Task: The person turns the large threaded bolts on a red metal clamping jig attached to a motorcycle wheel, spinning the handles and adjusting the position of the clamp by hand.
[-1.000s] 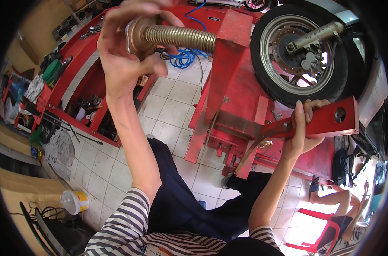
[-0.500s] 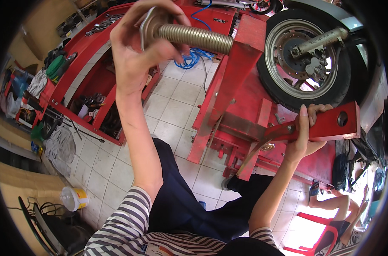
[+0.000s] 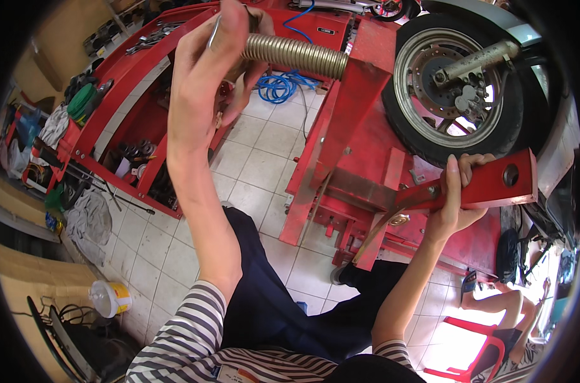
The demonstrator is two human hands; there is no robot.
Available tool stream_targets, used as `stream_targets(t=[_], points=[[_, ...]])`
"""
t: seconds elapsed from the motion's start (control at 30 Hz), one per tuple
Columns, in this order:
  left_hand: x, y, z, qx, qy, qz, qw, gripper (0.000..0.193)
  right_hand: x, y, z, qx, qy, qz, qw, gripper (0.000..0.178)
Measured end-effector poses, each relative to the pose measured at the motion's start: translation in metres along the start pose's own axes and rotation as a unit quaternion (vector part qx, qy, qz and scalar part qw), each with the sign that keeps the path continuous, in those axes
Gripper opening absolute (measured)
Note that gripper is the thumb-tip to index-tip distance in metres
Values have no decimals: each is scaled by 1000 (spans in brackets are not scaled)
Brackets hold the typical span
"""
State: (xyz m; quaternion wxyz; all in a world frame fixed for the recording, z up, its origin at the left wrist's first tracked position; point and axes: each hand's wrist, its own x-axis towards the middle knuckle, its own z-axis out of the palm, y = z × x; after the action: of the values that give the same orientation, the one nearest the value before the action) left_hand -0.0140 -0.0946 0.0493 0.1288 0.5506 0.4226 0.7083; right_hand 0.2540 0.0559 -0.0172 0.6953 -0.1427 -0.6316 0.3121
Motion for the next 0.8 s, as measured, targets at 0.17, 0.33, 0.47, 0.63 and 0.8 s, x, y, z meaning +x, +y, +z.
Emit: stream_targets(t=[0.17, 0.33, 0.47, 0.63, 0.8], points=[[3, -4, 13, 68, 39, 75, 994, 74, 0, -1, 0, -3, -8, -11, 1000, 36], [11, -21, 4, -20, 52, 151, 987, 76, 0, -2, 1, 5, -4, -11, 1000, 35], [-2, 13, 18, 71, 153, -77, 983, 82, 0, -2, -3, -11, -9, -30, 999, 34], [9, -16, 12, 5, 40, 190, 981, 80, -2, -6, 1, 5, -13, -16, 1000, 35], [6, 1, -2, -77, 60, 31, 995, 48, -1, -6, 1, 4, -14, 0, 1000, 35]])
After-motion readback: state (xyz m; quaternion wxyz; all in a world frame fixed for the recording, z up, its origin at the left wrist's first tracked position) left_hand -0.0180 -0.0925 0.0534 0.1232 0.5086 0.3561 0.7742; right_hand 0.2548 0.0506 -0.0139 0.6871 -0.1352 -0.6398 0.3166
